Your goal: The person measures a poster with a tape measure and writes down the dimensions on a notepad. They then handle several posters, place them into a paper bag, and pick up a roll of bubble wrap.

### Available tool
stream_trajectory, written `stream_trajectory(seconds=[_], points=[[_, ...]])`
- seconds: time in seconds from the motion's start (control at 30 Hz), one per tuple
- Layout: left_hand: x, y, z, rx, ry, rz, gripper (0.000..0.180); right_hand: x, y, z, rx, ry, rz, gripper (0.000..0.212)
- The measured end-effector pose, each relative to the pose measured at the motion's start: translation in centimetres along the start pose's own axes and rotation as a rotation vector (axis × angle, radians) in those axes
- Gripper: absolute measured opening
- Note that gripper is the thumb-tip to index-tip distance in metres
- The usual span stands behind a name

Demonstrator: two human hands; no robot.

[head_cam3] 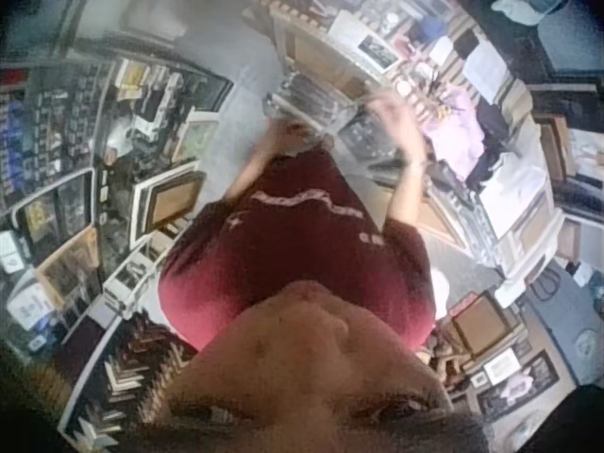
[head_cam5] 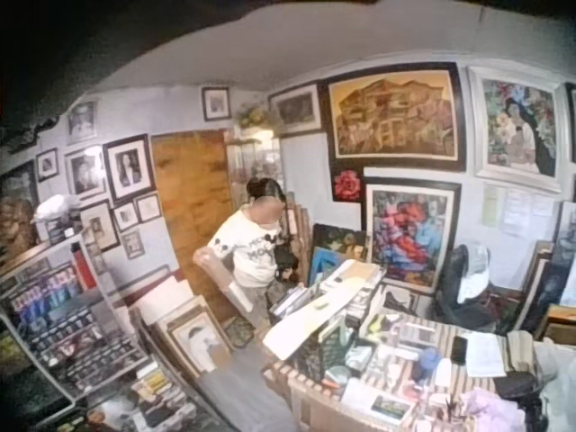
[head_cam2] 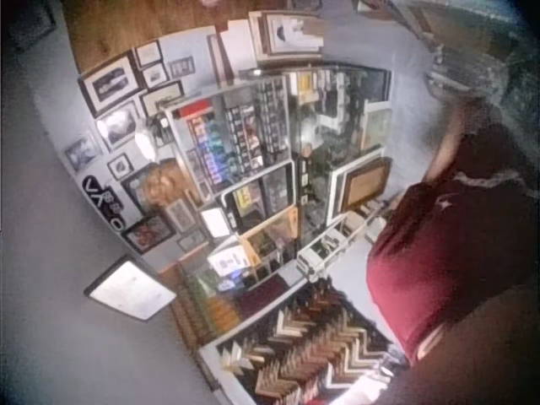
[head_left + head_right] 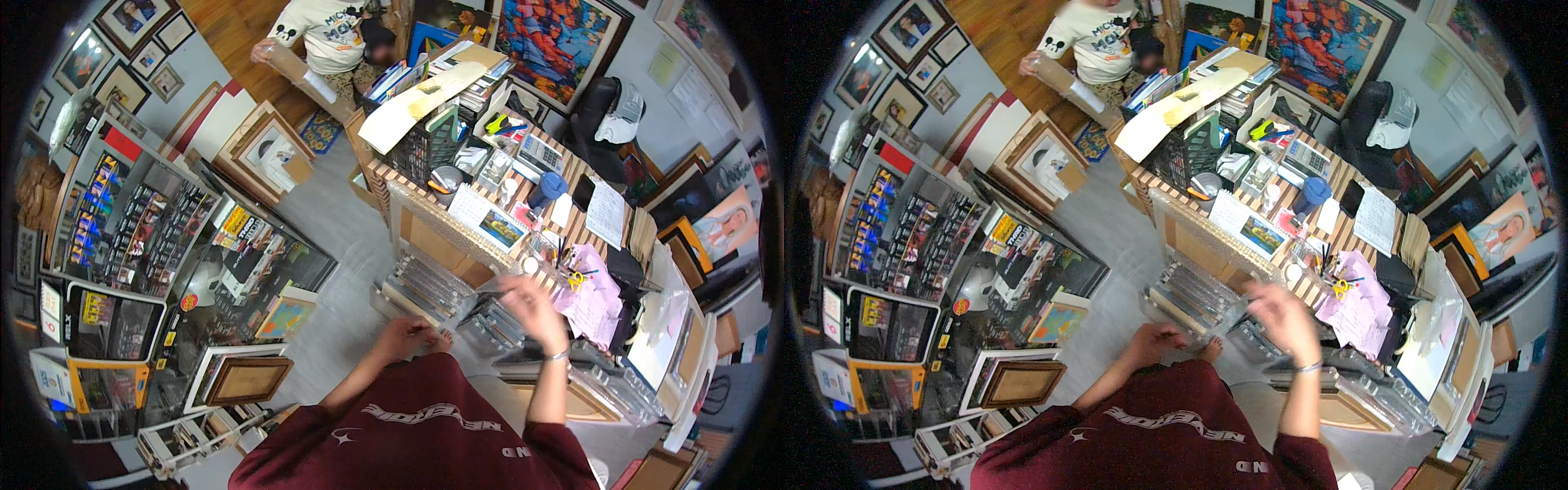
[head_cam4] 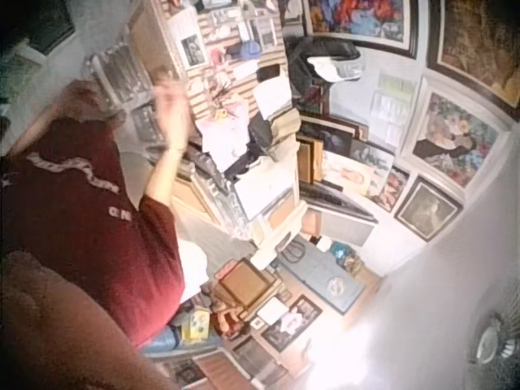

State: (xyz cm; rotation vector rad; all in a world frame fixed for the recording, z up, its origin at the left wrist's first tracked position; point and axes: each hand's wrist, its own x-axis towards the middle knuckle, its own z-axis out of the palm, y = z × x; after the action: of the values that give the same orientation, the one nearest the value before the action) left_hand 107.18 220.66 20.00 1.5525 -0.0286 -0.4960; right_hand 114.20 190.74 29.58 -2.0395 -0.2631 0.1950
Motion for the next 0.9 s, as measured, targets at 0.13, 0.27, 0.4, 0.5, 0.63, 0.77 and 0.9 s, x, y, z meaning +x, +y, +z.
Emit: stream_trajectory(seconds=[0.13,0.27,0.4,0.5,0.63,0.77,0.9], points=[[-0.7,3.4,-0.7,0.034,-0.193,0.052,0.018,-3.2,-6.0,8.8,-0.030,-0.227,-0.006,0.028],[-1.5,1.0,-3.4,-0.135,-0.362,-0.040,0.020,-6.9,-7.6,15.2,-0.036,0.134,0.047,0.019],[-3.4,-1.3,-4.9,-0.217,-0.573,-0.181,0.018,-11.4,-8.2,21.8,-0.023,0.396,0.262,0.006],[-4.8,-2.5,-4.6,-0.260,-0.721,-0.268,0.016,-15.0,-10.4,25.9,-0.090,0.595,0.408,0.008],[-7.9,-3.2,-2.3,-0.207,-0.885,-0.276,0.012,-20.0,-12.2,30.0,-0.076,0.877,0.539,0.010],[-10.3,-3.2,-0.1,-0.146,-1.035,-0.305,0.016,-25.7,-12.4,32.9,-0.093,1.088,0.686,0.014],[-10.5,-5.6,0.8,-0.006,-1.043,-0.295,0.019,-32.9,-11.5,37.6,-0.060,1.233,0.884,0.027]])
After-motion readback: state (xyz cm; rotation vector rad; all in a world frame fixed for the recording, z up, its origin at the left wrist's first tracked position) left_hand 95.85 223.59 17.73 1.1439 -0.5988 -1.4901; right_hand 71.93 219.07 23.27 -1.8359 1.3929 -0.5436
